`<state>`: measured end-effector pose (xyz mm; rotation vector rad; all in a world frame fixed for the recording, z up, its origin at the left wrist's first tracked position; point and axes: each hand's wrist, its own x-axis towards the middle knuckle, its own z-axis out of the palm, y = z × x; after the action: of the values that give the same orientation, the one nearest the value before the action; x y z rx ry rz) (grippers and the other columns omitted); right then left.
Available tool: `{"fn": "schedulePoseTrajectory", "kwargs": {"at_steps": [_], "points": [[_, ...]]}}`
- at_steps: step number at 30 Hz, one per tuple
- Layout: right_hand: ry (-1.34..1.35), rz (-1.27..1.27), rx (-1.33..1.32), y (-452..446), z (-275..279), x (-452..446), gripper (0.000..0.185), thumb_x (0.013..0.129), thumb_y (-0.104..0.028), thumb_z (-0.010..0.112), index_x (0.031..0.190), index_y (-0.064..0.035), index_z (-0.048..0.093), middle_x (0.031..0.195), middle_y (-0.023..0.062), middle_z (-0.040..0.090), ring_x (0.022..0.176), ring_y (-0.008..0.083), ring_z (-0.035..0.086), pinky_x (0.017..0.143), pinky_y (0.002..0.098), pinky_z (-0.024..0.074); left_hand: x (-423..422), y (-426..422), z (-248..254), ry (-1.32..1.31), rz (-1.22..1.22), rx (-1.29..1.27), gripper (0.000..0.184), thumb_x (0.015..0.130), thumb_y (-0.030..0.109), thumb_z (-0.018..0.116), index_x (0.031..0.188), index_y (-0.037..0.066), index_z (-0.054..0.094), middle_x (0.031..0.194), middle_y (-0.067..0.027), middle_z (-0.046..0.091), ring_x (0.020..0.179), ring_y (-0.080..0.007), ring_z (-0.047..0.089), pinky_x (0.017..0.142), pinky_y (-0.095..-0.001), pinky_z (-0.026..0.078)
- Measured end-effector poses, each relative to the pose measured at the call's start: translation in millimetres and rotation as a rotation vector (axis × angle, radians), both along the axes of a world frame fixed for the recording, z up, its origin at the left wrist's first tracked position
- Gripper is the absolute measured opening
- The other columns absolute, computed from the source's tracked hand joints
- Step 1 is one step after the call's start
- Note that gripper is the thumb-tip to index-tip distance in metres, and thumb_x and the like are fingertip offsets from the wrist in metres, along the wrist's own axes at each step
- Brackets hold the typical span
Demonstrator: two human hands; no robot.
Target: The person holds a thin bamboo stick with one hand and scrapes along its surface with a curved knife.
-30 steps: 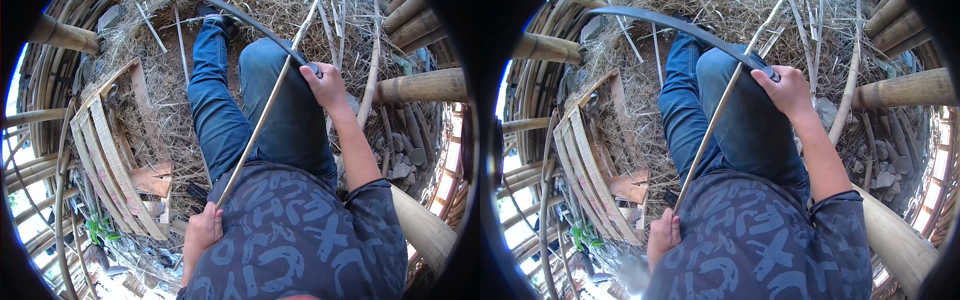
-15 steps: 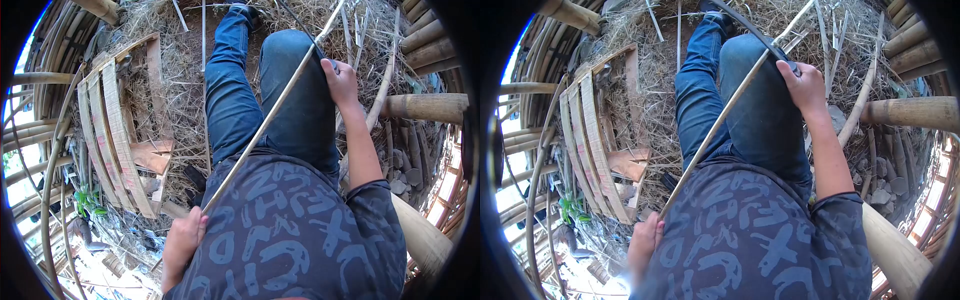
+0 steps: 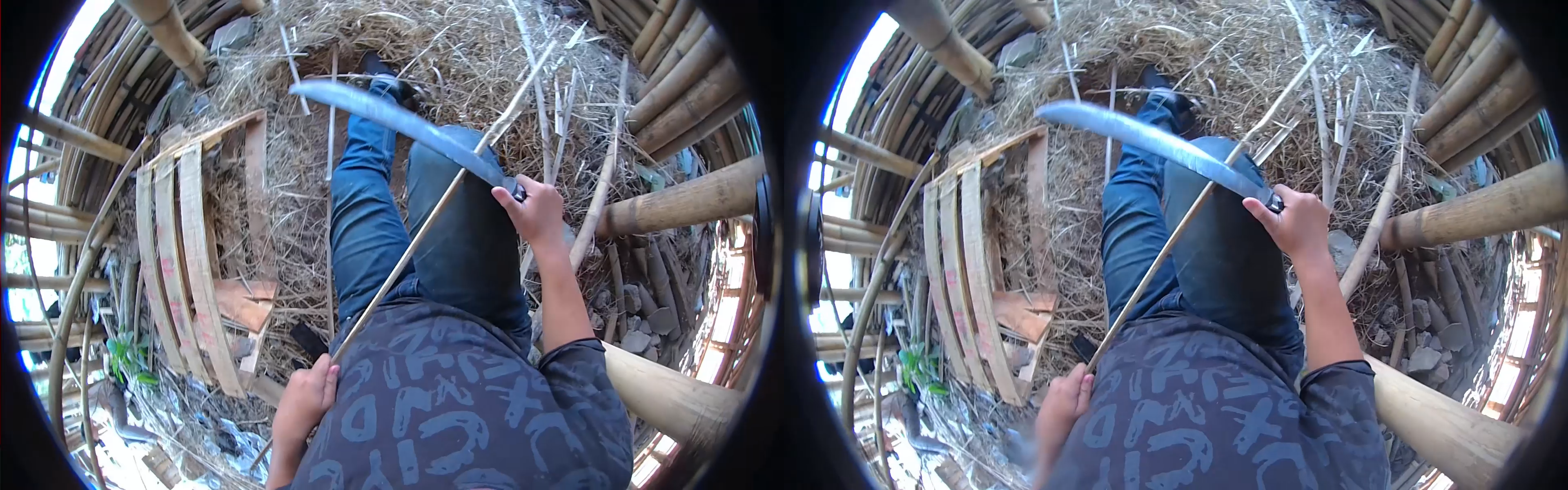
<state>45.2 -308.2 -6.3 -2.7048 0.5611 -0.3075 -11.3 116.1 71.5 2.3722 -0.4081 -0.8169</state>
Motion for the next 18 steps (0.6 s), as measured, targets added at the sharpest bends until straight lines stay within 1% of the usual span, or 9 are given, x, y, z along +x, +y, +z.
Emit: {"fn": "schedulePoseTrajectory", "kwargs": {"at_steps": [1,4,6,8,9,12,14,15,18], "points": [[-0.004,0.023,-0.056,-4,-6,-1,0.070,0.078,-0.074,0.055,0.073,-0.0046,0.065,0.060,0.0174,0.062,0.064,0.0385,0.065,0.058,0.0463,0.0496,-1,2,-1,0.016,0.005,0.008,0.020,0.098,0.017,0.050,0.086,0.002,0.048,0.062,-0.0261,0.054,0.061,-0.0466,0.056,0.055,-0.0533,0.041],[-0.029,-0.054,-0.015,-18,-20,3,0.070,0.076,-0.075,0.056,0.072,-0.0058,0.065,0.059,0.0160,0.062,0.064,0.0371,0.065,0.058,0.0454,0.0507,-3,6,-7,0.024,-0.014,-0.024,0.020,0.098,0.018,0.050,0.086,0.002,0.048,0.063,-0.0256,0.055,0.062,-0.0461,0.057,0.055,-0.0526,0.042],[-0.110,-0.055,-0.003,-5,-20,4,0.071,0.074,-0.076,0.057,0.072,-0.0062,0.066,0.058,0.0149,0.061,0.063,0.0364,0.066,0.058,0.0445,0.0512,1,7,-10,0.015,-0.011,0.029,0.020,0.098,0.018,0.050,0.086,0.002,0.048,0.063,-0.0252,0.055,0.062,-0.0457,0.057,0.055,-0.0525,0.041],[-0.092,0.124,0.075,14,2,5,0.070,0.078,-0.072,0.057,0.072,-0.0027,0.064,0.057,0.0179,0.058,0.061,0.0394,0.063,0.056,0.0441,0.0485,2,7,-16,0.010,-0.017,-0.001,0.019,0.098,0.018,0.050,0.086,0.002,0.048,0.063,-0.0252,0.054,0.061,-0.0457,0.057,0.054,-0.0526,0.041],[-0.079,0.174,-0.087,10,2,5,0.072,0.075,-0.076,0.057,0.070,-0.0053,0.066,0.056,0.0147,0.061,0.059,0.0344,0.066,0.056,0.0432,0.0517,1,9,-19,0.025,-0.034,0.002,0.019,0.098,0.018,0.050,0.086,0.002,0.048,0.062,-0.0254,0.054,0.061,-0.0457,0.057,0.054,-0.0526,0.041],[-0.007,0.049,-0.065,-24,-2,13,0.072,0.075,-0.077,0.056,0.068,-0.0056,0.065,0.055,0.0150,0.060,0.059,0.0336,0.066,0.054,0.0421,0.0513,2,10,-14,0.075,-0.035,0.029,0.021,0.098,0.019,0.050,0.087,0.002,0.048,0.062,-0.0258,0.054,0.061,-0.0455,0.057,0.054,-0.0531,0.040],[-0.043,0.017,-0.022,-28,-12,14,0.072,0.075,-0.078,0.056,0.066,-0.0060,0.063,0.053,0.0151,0.059,0.058,0.0334,0.065,0.053,0.0414,0.0508,3,-1,-10,0.100,-0.030,0.138,0.020,0.098,0.019,0.051,0.087,0.002,0.049,0.061,-0.0254,0.054,0.061,-0.0450,0.057,0.053,-0.0528,0.040],[-0.066,0.036,-0.015,-15,-2,18,0.072,0.074,-0.077,0.057,0.065,-0.0058,0.063,0.054,0.0151,0.059,0.058,0.0332,0.066,0.053,0.0413,0.0509,4,6,-21,0.039,-0.033,0.045,0.017,0.097,0.016,0.052,0.087,0.002,0.049,0.060,-0.0242,0.054,0.059,-0.0441,0.058,0.052,-0.0520,0.041],[-0.069,0.100,-0.054,-3,-3,15,0.071,0.072,-0.076,0.061,0.062,-0.0057,0.060,0.054,0.0143,0.059,0.056,0.0316,0.065,0.053,0.0402,0.0503,-1,14,-34,0.020,-0.034,-0.031,0.013,0.096,0.014,0.053,0.089,0.003,0.050,0.060,-0.0231,0.055,0.058,-0.0433,0.059,0.051,-0.0504,0.042]]}}
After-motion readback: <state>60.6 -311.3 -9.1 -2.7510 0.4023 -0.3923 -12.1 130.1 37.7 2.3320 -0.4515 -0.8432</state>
